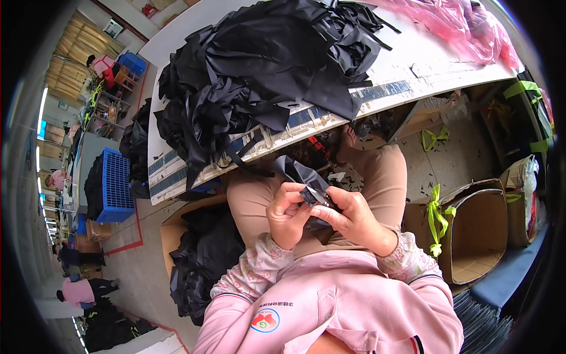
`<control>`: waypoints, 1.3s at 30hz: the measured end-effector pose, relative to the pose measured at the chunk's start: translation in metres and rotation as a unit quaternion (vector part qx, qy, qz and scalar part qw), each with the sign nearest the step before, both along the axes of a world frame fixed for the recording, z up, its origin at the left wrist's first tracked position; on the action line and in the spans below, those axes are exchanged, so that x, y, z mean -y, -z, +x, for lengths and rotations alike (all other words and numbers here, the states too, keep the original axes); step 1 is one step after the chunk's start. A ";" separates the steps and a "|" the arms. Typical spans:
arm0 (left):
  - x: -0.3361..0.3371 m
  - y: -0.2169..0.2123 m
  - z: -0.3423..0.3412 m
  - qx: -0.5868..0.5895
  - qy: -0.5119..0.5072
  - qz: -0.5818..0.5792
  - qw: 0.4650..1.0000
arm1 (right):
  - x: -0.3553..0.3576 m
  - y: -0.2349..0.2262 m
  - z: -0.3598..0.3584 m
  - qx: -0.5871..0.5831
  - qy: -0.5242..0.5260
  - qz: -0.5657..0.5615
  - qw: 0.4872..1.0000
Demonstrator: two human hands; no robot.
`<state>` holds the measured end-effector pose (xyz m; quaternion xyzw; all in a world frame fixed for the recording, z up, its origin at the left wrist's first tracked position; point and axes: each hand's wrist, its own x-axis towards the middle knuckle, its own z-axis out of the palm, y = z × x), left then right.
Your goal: Trimming and preparing small black fabric pieces at a factory workbench.
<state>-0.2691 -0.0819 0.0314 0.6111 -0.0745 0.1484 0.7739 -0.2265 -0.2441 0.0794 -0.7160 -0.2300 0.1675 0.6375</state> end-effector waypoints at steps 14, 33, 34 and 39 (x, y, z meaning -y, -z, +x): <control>-0.022 -0.019 0.016 -0.070 0.159 -0.051 0.983 | 0.026 -0.004 0.020 0.007 -0.074 -0.039 0.996; -0.026 -0.016 0.014 -0.139 0.264 -0.015 0.954 | 0.036 -0.010 0.026 0.206 -0.108 -0.186 0.955; -0.027 -0.016 0.014 -0.140 0.270 -0.011 0.953 | 0.036 -0.008 0.026 0.205 -0.108 -0.179 0.956; -0.033 -0.023 0.016 -0.151 0.279 0.024 0.948 | 0.042 -0.006 0.027 0.176 -0.119 -0.169 0.962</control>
